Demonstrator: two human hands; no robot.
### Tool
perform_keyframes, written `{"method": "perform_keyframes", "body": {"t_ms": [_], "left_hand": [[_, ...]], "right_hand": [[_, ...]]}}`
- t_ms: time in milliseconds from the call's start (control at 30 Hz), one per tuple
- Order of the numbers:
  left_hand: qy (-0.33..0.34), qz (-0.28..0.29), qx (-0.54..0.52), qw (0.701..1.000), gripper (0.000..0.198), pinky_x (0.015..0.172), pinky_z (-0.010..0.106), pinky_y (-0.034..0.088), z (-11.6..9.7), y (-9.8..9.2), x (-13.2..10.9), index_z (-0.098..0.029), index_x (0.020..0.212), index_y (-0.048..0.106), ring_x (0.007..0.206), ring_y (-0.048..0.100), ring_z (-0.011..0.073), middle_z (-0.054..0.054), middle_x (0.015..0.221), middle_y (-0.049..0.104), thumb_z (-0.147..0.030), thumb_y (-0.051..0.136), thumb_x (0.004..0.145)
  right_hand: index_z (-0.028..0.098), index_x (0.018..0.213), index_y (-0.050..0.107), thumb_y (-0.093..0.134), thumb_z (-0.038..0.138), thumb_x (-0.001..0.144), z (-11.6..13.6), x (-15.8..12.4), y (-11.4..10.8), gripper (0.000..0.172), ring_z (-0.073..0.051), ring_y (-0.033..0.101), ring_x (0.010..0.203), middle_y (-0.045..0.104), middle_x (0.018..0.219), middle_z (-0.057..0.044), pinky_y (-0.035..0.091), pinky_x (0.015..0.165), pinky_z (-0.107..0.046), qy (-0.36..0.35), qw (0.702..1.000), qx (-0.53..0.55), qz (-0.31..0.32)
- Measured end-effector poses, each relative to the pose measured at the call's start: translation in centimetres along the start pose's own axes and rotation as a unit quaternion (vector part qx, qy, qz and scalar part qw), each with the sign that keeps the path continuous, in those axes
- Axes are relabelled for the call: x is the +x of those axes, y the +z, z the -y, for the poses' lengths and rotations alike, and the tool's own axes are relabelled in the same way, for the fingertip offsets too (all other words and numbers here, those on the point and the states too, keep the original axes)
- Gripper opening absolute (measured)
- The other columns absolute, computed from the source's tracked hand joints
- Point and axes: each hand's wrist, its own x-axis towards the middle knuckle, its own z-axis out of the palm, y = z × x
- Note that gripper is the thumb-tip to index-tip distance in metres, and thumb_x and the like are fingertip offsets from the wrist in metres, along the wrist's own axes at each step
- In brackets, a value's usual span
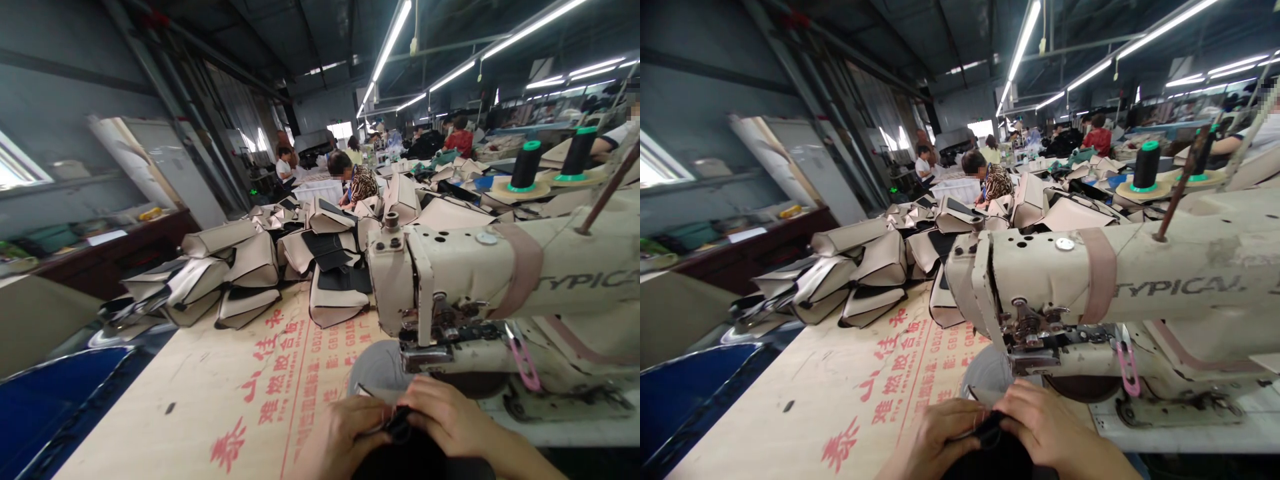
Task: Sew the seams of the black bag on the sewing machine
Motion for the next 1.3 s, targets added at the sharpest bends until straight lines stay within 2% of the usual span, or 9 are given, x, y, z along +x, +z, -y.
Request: {"method": "perform_keyframes", "body": {"t_ms": [200,333,400,500,633,900,1033,1133,1300], "left_hand": [[-0.038,-0.07,0.01,0.997,0.023,0.084,0.024,0.046,0.1,1.2,-0.8,-0.023,0.104,0.06,0.094,0.057,0.0145,0.006,0.105,0.057,-0.025,0.044,0.086],[-0.05,-0.246,0.062,0.966,0.009,0.069,0.021,0.049,0.9,3.5,-0.7,-0.019,0.089,0.056,0.073,0.059,0.0117,0.001,0.078,0.06,-0.02,0.052,0.081],[-0.014,-0.285,0.093,0.954,0.008,0.065,0.019,0.048,1.2,4.0,-0.4,-0.019,0.087,0.056,0.067,0.058,0.0104,0.0,0.072,0.06,-0.016,0.05,0.082],[0.045,-0.198,0.1,0.974,0.022,0.067,0.019,0.048,1.2,3.4,0.0,-0.021,0.102,0.058,0.073,0.059,0.0109,0.002,0.079,0.062,-0.014,0.045,0.085],[0.014,-0.118,0.073,0.99,0.034,0.076,0.021,0.048,0.5,2.0,-0.2,-0.022,0.116,0.052,0.085,0.058,0.0123,0.004,0.092,0.061,-0.011,0.04,0.086],[-0.068,-0.112,0.007,0.991,0.024,0.082,0.024,0.047,-0.7,1.5,-0.1,-0.019,0.097,0.055,0.09,0.056,0.0137,0.005,0.094,0.058,-0.01,0.037,0.085],[-0.052,-0.126,-0.015,0.991,0.024,0.083,0.025,0.046,-0.2,1.8,-0.2,-0.02,0.097,0.056,0.091,0.056,0.0143,0.005,0.095,0.059,-0.012,0.037,0.085],[-0.082,-0.142,-0.027,0.986,0.02,0.082,0.024,0.046,0.2,2.4,-0.3,-0.021,0.097,0.057,0.089,0.057,0.0132,0.002,0.094,0.06,-0.016,0.042,0.085],[-0.133,-0.232,-0.046,0.962,0.012,0.075,0.025,0.047,0.4,2.8,-0.2,-0.018,0.082,0.061,0.08,0.057,0.014,0.002,0.081,0.061,-0.027,0.053,0.082]], "right_hand": [[0.019,0.106,0.049,0.037,0.017,0.089,0.6,-0.2,0.3,0.021,-0.017,0.049,0.095,0.055,0.1,-0.006,0.041,0.09,-0.032,0.021,1.0,-0.007,-0.008],[0.017,0.092,0.051,0.035,0.018,0.089,0.4,-0.4,0.8,0.016,-0.018,0.051,0.086,0.055,0.088,-0.006,0.044,0.084,-0.033,0.015,0.999,-0.038,-0.022],[0.017,0.085,0.05,0.034,0.019,0.09,0.2,-0.4,1.0,0.017,-0.017,0.051,0.081,0.054,0.082,-0.006,0.046,0.08,-0.031,0.01,0.998,-0.05,-0.039],[0.017,0.078,0.048,0.034,0.021,0.091,0.0,-0.4,1.2,0.019,-0.015,0.051,0.076,0.052,0.077,-0.004,0.046,0.072,-0.027,0.006,0.998,-0.05,-0.05],[0.017,0.074,0.046,0.033,0.021,0.091,-0.5,-0.1,1.4,0.022,-0.015,0.05,0.073,0.052,0.076,-0.004,0.043,0.063,-0.025,0.015,0.998,-0.05,-0.045],[0.019,0.092,0.049,0.038,0.018,0.089,0.7,-0.3,1.5,0.011,-0.015,0.053,0.078,0.056,0.085,-0.004,0.044,0.07,-0.027,0.064,0.994,-0.052,-0.071],[0.022,0.119,0.042,0.04,0.017,0.088,0.8,-0.7,1.5,0.031,-0.017,0.055,0.092,0.057,0.103,-0.005,0.045,0.081,-0.028,0.068,0.988,-0.094,-0.098],[0.021,0.116,0.046,0.037,0.014,0.088,-0.2,-0.9,1.9,0.03,-0.018,0.055,0.087,0.058,0.095,-0.006,0.046,0.079,-0.029,-0.005,0.988,-0.14,-0.067],[0.019,0.107,0.05,0.035,0.016,0.091,-0.7,-0.9,2.4,0.022,-0.018,0.053,0.079,0.055,0.087,-0.006,0.046,0.071,-0.031,0.016,0.988,-0.14,-0.055]]}}
